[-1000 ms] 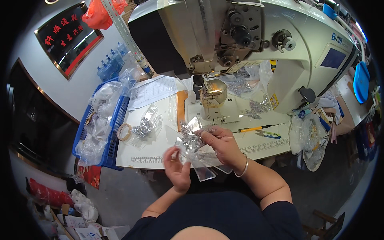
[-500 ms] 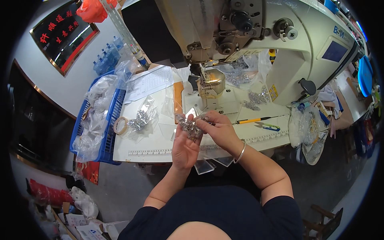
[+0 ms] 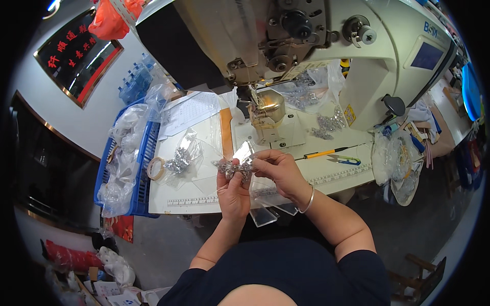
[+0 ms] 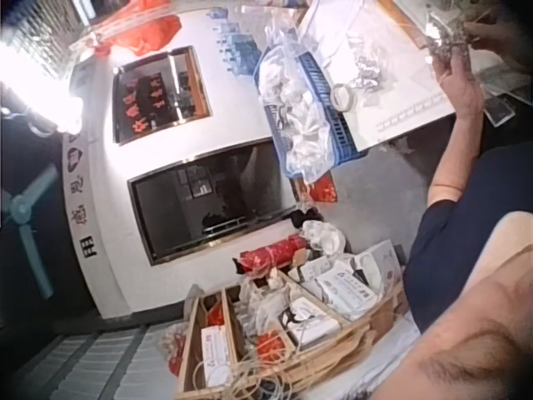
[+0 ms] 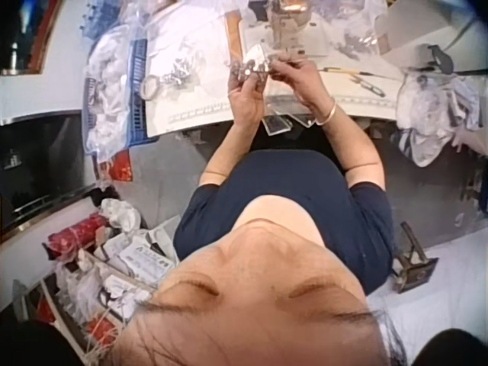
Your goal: The person uses a sewing machine to stitch small, shiny, star-shaped decorations onto clear plastic sheets. They repeatedly pick up a plastic sheet, align a decoration under the needle, sew it in place, and then inspect the finished item before moving to the next one.
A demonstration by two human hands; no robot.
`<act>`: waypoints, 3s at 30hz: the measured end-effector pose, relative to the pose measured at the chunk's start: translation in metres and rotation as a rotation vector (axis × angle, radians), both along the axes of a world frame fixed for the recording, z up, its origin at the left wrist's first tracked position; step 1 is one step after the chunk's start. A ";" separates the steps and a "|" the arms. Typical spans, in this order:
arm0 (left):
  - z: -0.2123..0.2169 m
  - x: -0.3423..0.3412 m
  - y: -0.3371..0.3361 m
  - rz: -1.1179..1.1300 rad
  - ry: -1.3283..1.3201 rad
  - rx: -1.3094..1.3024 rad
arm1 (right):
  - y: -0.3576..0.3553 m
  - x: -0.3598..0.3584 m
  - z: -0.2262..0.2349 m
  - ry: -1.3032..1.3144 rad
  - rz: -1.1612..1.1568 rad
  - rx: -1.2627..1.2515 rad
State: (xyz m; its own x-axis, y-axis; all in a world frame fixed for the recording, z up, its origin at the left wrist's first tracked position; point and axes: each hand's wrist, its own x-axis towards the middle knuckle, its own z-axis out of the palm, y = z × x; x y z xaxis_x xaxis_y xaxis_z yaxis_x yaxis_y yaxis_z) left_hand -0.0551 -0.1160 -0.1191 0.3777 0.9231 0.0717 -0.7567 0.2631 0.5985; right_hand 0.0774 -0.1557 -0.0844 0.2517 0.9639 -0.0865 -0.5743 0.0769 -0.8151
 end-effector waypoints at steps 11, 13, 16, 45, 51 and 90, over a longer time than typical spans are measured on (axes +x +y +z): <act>-0.003 -0.002 0.001 0.007 0.008 0.008 | 0.002 0.003 -0.016 -0.006 0.012 0.006; -0.003 -0.004 0.004 -0.001 0.010 0.005 | -0.001 0.003 -0.011 0.039 -0.004 -0.029; -0.001 -0.007 0.006 -0.001 0.003 -0.013 | -0.006 0.015 -0.006 0.149 0.062 -0.040; -0.006 -0.014 -0.005 -0.056 0.210 0.042 | 0.006 0.028 0.025 -1.341 0.179 0.182; -0.001 -0.011 -0.007 -0.109 0.318 0.109 | 0.010 0.015 0.040 -1.286 0.014 0.334; -0.010 -0.016 -0.002 -0.193 0.172 -0.096 | 0.009 0.043 0.025 -1.071 0.447 0.181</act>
State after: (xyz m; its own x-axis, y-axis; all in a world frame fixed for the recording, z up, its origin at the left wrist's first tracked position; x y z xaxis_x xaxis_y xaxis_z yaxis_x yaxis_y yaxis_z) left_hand -0.0713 -0.1177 -0.1286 0.5465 0.8323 -0.0934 -0.5760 0.4545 0.6794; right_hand 0.1207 -0.1463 -0.0592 -0.2511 0.9616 0.1110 0.3927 0.2060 -0.8963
